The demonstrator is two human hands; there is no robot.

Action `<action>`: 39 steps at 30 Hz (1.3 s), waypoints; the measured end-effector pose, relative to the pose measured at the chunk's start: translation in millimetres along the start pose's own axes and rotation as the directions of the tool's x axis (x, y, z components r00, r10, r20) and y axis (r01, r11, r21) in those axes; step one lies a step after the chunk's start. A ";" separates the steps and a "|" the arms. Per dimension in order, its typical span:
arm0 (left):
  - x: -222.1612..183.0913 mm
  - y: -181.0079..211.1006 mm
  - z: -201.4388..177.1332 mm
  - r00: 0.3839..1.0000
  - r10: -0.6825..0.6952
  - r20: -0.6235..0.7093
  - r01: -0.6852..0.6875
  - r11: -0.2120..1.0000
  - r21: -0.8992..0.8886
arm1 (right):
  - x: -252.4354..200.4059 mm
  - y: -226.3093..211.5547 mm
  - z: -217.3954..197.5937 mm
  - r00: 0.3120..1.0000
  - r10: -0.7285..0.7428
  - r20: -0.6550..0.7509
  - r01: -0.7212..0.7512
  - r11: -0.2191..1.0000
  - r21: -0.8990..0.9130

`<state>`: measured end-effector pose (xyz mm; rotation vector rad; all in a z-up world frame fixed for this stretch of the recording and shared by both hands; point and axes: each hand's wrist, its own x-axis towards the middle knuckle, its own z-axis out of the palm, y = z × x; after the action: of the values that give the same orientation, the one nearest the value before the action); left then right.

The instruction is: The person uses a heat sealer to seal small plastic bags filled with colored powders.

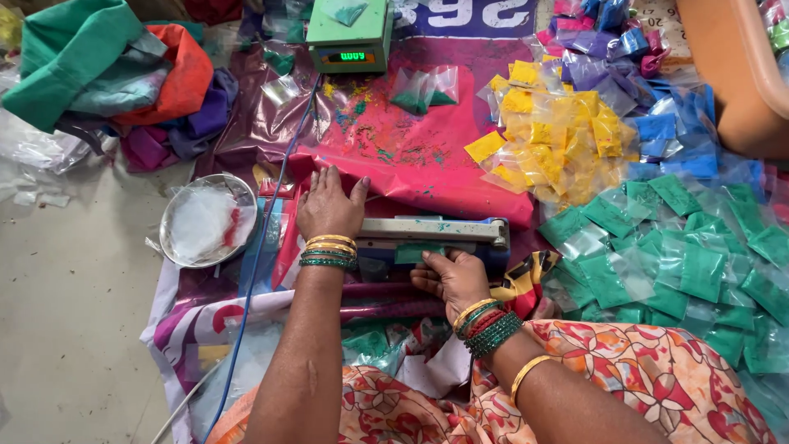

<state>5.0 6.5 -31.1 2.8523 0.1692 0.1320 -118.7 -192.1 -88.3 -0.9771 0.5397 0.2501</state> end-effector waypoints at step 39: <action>-188.4 13.8 42.8 0.825 -0.220 0.521 0.454 -0.293 -0.841 | 8.5 13.3 -10.8 0.995 0.004 0.101 -0.016 0.993 0.120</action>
<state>-175.3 -42.5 -82.1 0.9786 0.5734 -0.0970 -120.8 -194.2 -107.2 -0.8403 0.4623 0.2712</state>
